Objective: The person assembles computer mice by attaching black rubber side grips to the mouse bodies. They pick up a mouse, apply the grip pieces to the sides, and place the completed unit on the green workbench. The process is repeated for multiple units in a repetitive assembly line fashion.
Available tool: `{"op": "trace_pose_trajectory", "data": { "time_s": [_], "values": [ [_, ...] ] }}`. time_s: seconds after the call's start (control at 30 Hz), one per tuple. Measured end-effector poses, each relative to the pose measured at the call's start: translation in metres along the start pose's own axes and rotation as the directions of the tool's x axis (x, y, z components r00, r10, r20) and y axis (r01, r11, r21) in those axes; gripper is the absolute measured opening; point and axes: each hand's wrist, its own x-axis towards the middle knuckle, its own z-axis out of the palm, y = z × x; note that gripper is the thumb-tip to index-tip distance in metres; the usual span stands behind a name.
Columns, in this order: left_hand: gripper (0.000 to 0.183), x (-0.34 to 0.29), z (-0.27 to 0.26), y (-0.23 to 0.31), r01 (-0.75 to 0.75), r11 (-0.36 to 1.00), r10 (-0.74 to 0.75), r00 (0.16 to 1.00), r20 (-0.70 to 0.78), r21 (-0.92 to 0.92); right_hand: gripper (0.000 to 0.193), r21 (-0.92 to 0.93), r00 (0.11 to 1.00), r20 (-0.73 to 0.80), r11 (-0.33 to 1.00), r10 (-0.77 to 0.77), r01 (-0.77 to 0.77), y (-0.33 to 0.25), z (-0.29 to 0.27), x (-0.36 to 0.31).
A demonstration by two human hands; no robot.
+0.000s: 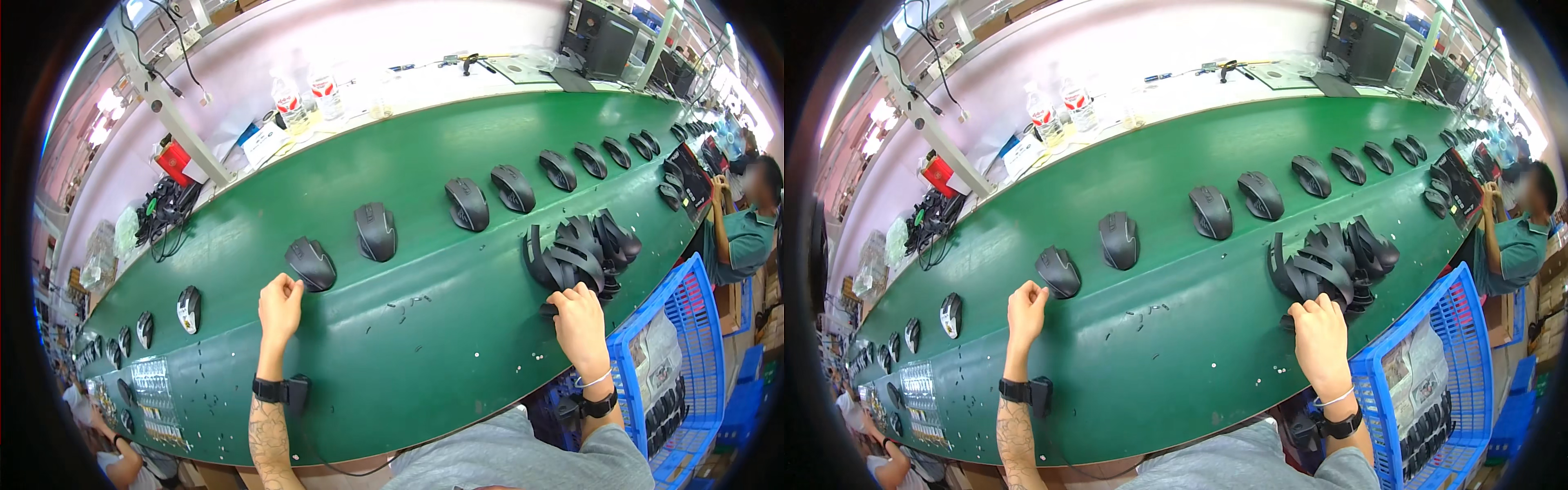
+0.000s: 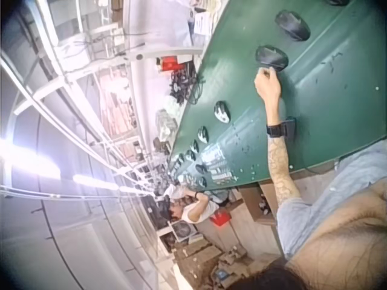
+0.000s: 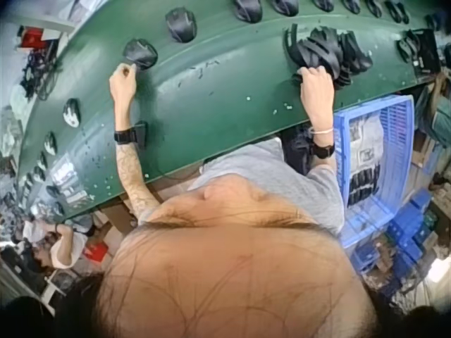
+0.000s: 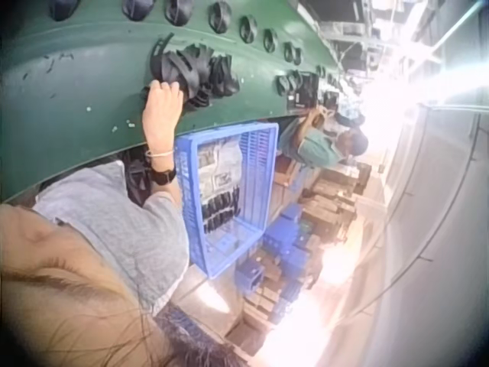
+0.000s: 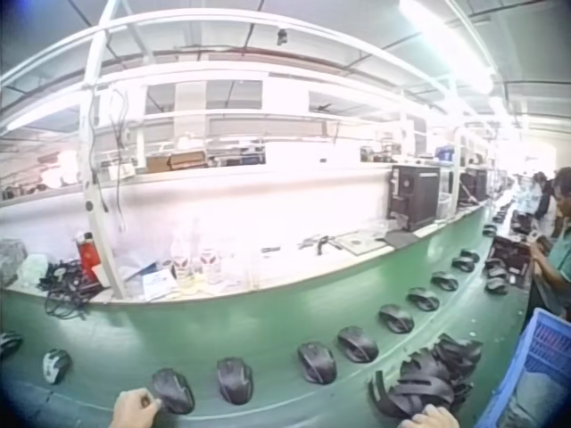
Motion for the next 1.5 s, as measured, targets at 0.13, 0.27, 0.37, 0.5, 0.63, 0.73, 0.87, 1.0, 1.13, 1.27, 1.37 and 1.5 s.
{"op": "trace_pose_trajectory", "data": {
  "time_s": [0.13,0.27,0.37,0.5,0.63,0.73,0.87,1.0,1.13,1.27,1.37,1.5],
  "values": [
    [0.022,-0.038,0.007,0.012,-0.131,0.949,0.127,0.991,-0.033,-0.288,0.023,0.019,0.998,0.057,1.000,0.000,-0.001,-0.002,-0.009,0.007],
    [0.017,-0.082,0.015,0.036,-0.106,0.850,0.142,0.989,0.031,-0.516,0.031,0.117,0.989,0.148,0.993,0.012,-0.029,-0.008,-0.018,0.019],
    [0.016,-0.103,0.022,0.044,-0.088,0.790,0.162,0.984,0.069,-0.606,0.028,0.217,0.984,0.156,0.975,-0.083,0.048,-0.023,-0.021,0.035],
    [0.011,-0.119,0.037,0.053,-0.056,0.668,0.238,0.961,0.142,-0.742,0.035,0.320,0.927,0.176,0.910,-0.331,0.264,-0.061,-0.010,0.055],
    [0.021,-0.127,0.047,0.074,0.101,0.388,0.201,0.961,0.191,-0.916,0.037,0.623,0.821,0.049,0.659,-0.569,0.420,-0.111,0.013,0.066],
    [0.021,-0.128,0.048,0.060,0.103,0.408,0.215,0.955,0.205,-0.907,0.035,0.737,0.837,-0.050,0.546,-0.545,0.399,-0.133,0.027,0.074],
    [0.025,-0.126,0.046,0.052,0.188,0.256,0.095,0.971,0.219,-0.948,0.040,0.771,0.861,-0.102,0.507,-0.497,0.384,-0.148,0.036,0.077],
    [0.027,-0.125,0.044,0.047,0.173,0.281,0.056,0.979,0.196,-0.944,0.055,0.810,0.841,-0.016,0.486,-0.541,0.328,-0.157,0.018,0.078],
    [0.028,-0.122,0.042,0.040,0.234,0.305,0.104,0.955,0.277,-0.923,0.067,0.826,0.825,0.027,0.477,-0.565,0.299,-0.157,0.014,0.075],
    [0.028,-0.117,0.035,0.044,0.302,0.216,0.170,0.925,0.340,-0.929,0.062,0.841,0.855,-0.075,0.429,-0.513,0.331,-0.157,0.015,0.075],
    [0.024,-0.113,0.031,0.044,0.420,0.170,0.151,0.883,0.445,-0.891,0.058,0.860,0.857,-0.099,0.390,-0.506,0.329,-0.161,0.018,0.072],
    [0.017,-0.108,0.022,0.041,0.430,0.153,0.223,0.862,0.455,-0.890,0.059,0.844,0.842,-0.169,0.366,-0.513,0.392,-0.161,0.022,0.072]
  ]
}}
